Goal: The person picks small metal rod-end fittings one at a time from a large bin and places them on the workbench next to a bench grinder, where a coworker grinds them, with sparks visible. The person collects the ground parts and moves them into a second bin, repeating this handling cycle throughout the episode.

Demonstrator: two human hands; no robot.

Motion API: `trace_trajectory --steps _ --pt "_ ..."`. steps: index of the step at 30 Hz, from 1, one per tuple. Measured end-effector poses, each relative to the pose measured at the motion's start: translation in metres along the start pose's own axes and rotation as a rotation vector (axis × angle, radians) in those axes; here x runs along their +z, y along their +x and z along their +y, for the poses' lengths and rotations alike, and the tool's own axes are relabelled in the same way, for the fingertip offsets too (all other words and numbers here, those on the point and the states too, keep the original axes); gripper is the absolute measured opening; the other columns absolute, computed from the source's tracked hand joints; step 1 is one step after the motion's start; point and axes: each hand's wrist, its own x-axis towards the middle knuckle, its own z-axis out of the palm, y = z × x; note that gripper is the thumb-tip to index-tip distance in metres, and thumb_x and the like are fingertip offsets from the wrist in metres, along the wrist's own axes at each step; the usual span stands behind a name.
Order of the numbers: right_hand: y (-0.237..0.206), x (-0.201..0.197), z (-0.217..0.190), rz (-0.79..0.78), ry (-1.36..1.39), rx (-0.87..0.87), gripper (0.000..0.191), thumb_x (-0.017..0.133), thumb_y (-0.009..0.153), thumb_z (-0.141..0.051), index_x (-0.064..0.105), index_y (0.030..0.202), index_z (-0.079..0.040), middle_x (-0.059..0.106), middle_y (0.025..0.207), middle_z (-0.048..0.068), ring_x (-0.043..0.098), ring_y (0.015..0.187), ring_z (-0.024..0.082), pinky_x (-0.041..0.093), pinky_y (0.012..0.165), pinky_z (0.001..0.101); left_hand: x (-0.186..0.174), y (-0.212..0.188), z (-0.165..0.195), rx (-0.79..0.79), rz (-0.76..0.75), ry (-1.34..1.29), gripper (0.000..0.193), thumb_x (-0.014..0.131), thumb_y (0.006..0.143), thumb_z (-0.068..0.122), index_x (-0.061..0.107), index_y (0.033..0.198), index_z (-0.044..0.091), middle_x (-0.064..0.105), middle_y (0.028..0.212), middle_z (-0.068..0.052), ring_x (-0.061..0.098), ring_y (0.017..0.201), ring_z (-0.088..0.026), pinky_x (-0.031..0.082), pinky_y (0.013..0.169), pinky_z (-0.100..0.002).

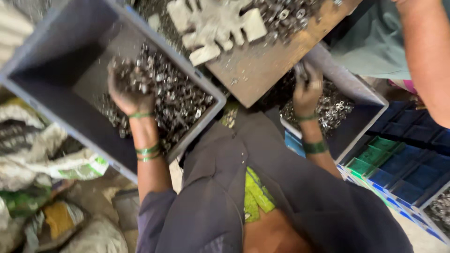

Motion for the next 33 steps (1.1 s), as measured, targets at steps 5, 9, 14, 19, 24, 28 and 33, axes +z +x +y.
trace_trajectory --steps 5,9,14,19,24,28,33 --pt "0.091 0.045 -0.062 -0.339 0.151 -0.275 0.030 0.067 0.105 -0.001 0.068 0.135 0.000 0.071 0.112 0.021 0.069 0.099 0.035 0.054 0.087 0.0416 -0.015 0.011 -0.022 -0.030 -0.068 0.028 0.037 0.071 0.098 0.038 0.064 0.116 0.007 0.070 0.106 -0.011 0.069 0.082 -0.021 0.054 0.061 -0.031" --pt "0.138 0.102 -0.070 -0.438 0.127 -0.289 0.023 0.082 0.099 -0.011 0.076 0.118 0.001 0.074 0.092 0.018 0.068 0.079 0.031 0.050 0.074 0.0395 -0.015 0.007 -0.032 0.008 -0.083 0.140 0.041 0.073 0.100 0.042 0.066 0.115 0.005 0.068 0.099 -0.009 0.068 0.077 -0.019 0.051 0.056 -0.028" --pt "0.156 0.142 -0.050 -0.339 0.132 -0.130 0.030 0.091 0.092 -0.021 0.072 0.088 0.002 0.072 0.077 0.014 0.068 0.065 0.027 0.050 0.062 0.0384 -0.007 0.005 -0.035 -0.019 0.123 0.310 0.040 0.069 0.093 0.047 0.059 0.114 0.014 0.073 0.096 -0.003 0.070 0.068 -0.018 0.052 0.048 -0.027" --pt "0.161 0.163 -0.028 -0.263 0.031 -0.126 0.041 0.092 0.092 -0.026 0.065 0.080 0.003 0.066 0.070 0.016 0.062 0.062 0.033 0.047 0.060 0.0433 -0.013 0.006 -0.045 -0.027 0.006 0.253 0.036 0.070 0.097 0.045 0.056 0.111 0.015 0.075 0.102 -0.006 0.068 0.068 -0.019 0.045 0.048 -0.026" --pt "0.166 0.180 -0.006 -0.174 -0.023 -0.298 0.039 0.088 0.089 -0.023 0.060 0.080 0.004 0.062 0.075 0.020 0.058 0.070 0.041 0.045 0.065 0.0481 -0.018 0.002 -0.048 -0.045 -0.019 0.217 0.030 0.074 0.095 0.042 0.059 0.109 0.019 0.074 0.102 -0.005 0.066 0.065 -0.019 0.044 0.043 -0.025" --pt "0.168 0.186 0.007 -0.213 -0.057 -0.255 0.042 0.086 0.092 -0.021 0.056 0.078 0.003 0.058 0.073 0.020 0.057 0.070 0.041 0.044 0.066 0.0493 -0.014 -0.003 -0.045 -0.049 -0.074 0.175 0.027 0.075 0.096 0.040 0.060 0.107 0.020 0.073 0.108 -0.005 0.062 0.064 -0.016 0.042 0.044 -0.024" --pt "0.173 0.187 0.006 -0.252 -0.087 -0.178 0.046 0.087 0.091 -0.021 0.053 0.072 0.004 0.053 0.065 0.020 0.053 0.061 0.040 0.040 0.060 0.0489 -0.009 -0.008 -0.042 -0.068 -0.135 0.130 0.027 0.068 0.100 0.040 0.059 0.116 0.020 0.068 0.111 -0.004 0.062 0.067 -0.016 0.042 0.046 -0.023"
